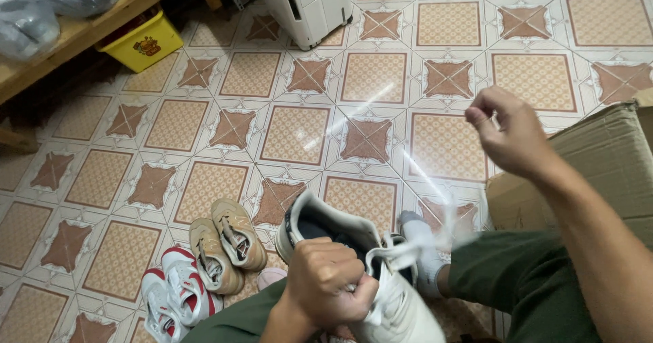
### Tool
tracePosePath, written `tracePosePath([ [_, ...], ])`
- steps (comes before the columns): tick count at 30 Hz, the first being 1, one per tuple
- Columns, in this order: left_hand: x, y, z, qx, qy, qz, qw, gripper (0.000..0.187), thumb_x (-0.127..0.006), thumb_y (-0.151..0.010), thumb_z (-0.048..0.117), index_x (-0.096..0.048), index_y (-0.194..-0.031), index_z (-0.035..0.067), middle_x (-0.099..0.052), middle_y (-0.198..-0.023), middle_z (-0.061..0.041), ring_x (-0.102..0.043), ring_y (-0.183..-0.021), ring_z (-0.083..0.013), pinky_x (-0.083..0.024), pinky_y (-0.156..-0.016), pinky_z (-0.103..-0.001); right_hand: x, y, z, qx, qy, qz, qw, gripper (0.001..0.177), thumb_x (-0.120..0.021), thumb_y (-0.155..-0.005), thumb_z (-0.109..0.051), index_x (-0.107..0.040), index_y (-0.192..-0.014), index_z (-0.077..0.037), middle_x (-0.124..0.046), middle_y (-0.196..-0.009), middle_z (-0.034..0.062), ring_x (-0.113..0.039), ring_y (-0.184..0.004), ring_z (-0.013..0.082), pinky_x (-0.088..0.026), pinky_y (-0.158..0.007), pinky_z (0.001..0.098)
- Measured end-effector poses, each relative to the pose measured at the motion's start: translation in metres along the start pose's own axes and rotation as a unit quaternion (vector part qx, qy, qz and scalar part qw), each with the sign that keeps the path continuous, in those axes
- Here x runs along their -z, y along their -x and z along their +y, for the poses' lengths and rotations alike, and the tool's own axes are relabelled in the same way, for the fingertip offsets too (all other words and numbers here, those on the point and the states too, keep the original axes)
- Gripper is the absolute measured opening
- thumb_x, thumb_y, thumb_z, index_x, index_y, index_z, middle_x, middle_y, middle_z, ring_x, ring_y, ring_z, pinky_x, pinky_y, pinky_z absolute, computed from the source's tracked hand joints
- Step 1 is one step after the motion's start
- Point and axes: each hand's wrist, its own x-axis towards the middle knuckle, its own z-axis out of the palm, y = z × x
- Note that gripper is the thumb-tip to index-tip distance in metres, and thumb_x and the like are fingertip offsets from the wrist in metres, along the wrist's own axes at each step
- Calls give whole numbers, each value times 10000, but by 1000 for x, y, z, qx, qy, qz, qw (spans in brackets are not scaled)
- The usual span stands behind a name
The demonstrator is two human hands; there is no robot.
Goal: The person is threading laces through the eyelets of a white sneaker while sitting on the floor.
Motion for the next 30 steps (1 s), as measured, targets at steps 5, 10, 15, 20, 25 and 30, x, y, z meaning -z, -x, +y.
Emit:
tracePosePath([
  [5,-2,1,-3,5,-24,-1,1000,307,-720,-625,86,-460,-472,142,-511,-475,28,-362,-388,-179,-347,-444,-290,-15,28,-55,52,-25,-91,994,105,-600,-961,-71,-704,-956,-82,-699,-954,78,-624,-873,189,-570,-758,310],
  [10,-3,0,-5,2,-33,17,999,301,-713,-645,73,-468,-482,138,-497,-477,16,-349,-393,-181,-334,-444,-302,-29,75,-132,233,-156,-271,921,235,-596,-948,-248,-801,-981,-137,-752,-947,29,-683,-955,164,-585,-889,357],
  [15,-5,1,-11,5,-35,21,999,283,-722,-646,71,-503,-477,131,-521,-475,3,-367,-382,-182,-347,-440,-301,-34,87,-138,306,-72,-396,863,105,-729,-844,-204,-725,-847,-99,-714,-906,2,-522,-908,208,-490,-835,391],
  [20,-11,3,-10,5,-36,0,999,287,-734,-650,80,-500,-494,135,-538,-493,6,-383,-389,-187,-360,-443,-303,-41,87,-135,335,-86,-346,872,81,-710,-794,-87,-647,-743,-95,-678,-831,21,-532,-849,233,-489,-792,376],
  [25,-8,-1,-5,17,-31,-8,999,264,-712,-668,75,-521,-494,129,-571,-495,-5,-401,-387,-199,-372,-451,-303,-45,82,-120,381,-56,-299,873,90,-696,-792,-107,-606,-803,-106,-657,-839,54,-517,-817,275,-465,-794,397],
  [30,6,-7,8,45,12,-2,999,280,-697,-646,34,-477,-493,114,-553,-482,-4,-382,-379,-198,-362,-427,-299,-16,34,-53,192,71,-117,972,350,-579,-828,146,-725,-897,-165,-670,-878,-9,-639,-788,135,-623,-627,193],
])
